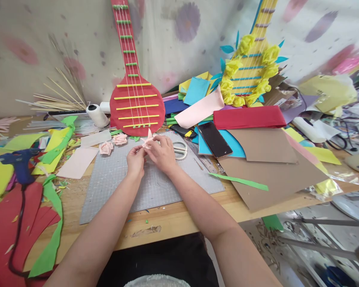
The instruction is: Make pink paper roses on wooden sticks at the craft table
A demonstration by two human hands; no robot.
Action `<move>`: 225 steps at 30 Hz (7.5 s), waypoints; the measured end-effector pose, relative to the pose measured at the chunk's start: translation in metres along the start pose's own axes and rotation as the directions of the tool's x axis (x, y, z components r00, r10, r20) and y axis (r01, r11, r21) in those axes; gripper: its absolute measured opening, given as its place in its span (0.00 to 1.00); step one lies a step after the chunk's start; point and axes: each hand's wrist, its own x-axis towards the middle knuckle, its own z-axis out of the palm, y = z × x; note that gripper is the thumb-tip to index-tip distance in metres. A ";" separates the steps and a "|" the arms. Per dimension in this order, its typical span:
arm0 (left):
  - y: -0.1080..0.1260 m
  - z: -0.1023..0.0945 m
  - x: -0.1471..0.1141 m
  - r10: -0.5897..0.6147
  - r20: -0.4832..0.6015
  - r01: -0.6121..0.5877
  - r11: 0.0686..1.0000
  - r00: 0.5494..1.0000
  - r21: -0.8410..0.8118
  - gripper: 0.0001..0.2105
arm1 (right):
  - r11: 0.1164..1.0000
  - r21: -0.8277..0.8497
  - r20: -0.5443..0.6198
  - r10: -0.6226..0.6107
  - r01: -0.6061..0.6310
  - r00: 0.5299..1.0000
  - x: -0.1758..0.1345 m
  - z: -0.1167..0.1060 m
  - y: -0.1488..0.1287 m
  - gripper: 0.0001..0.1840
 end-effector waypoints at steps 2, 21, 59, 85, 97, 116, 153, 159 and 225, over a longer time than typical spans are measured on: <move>0.001 -0.001 0.002 -0.041 0.013 0.041 0.999 0.999 -0.017 0.05 | 0.990 0.116 -0.080 0.087 -0.078 0.993 0.002 -0.002 0.003 0.14; 0.014 -0.015 0.013 -0.491 0.478 0.607 0.787 0.728 -0.116 0.04 | 0.572 0.653 0.402 0.293 -0.495 0.868 0.008 0.004 0.036 0.11; 0.002 -0.002 0.009 -0.104 0.161 0.145 0.951 0.982 -0.274 0.06 | 0.379 0.690 0.500 0.368 -0.617 0.784 0.008 -0.002 0.032 0.11; 0.003 -0.004 0.016 -0.069 -0.025 0.059 0.960 0.997 -0.275 0.10 | 0.655 0.321 0.626 0.395 -0.684 0.673 0.004 -0.005 0.018 0.14; -0.002 -0.013 0.018 0.247 0.024 -0.247 0.951 0.969 0.188 0.13 | 0.769 0.186 0.536 0.441 -0.611 0.719 0.002 -0.002 0.022 0.14; -0.008 -0.027 0.020 0.473 0.115 -0.467 0.749 0.874 0.470 0.04 | 0.740 0.248 0.564 0.415 -0.625 0.714 0.001 -0.004 0.025 0.15; -0.015 -0.026 0.019 0.532 0.164 -0.555 0.762 0.830 0.333 0.05 | 0.878 0.147 0.524 0.321 -0.455 0.789 0.007 -0.019 0.042 0.16; -0.015 -0.025 0.018 0.605 0.215 -0.639 0.684 0.767 0.353 0.07 | 0.903 0.077 0.525 0.323 -0.422 0.788 0.006 -0.020 0.038 0.18; -0.004 -0.028 0.015 0.629 0.096 -0.531 0.553 0.772 0.642 0.17 | 0.933 -0.206 0.533 0.360 -0.295 0.766 -0.004 0.000 -0.005 0.22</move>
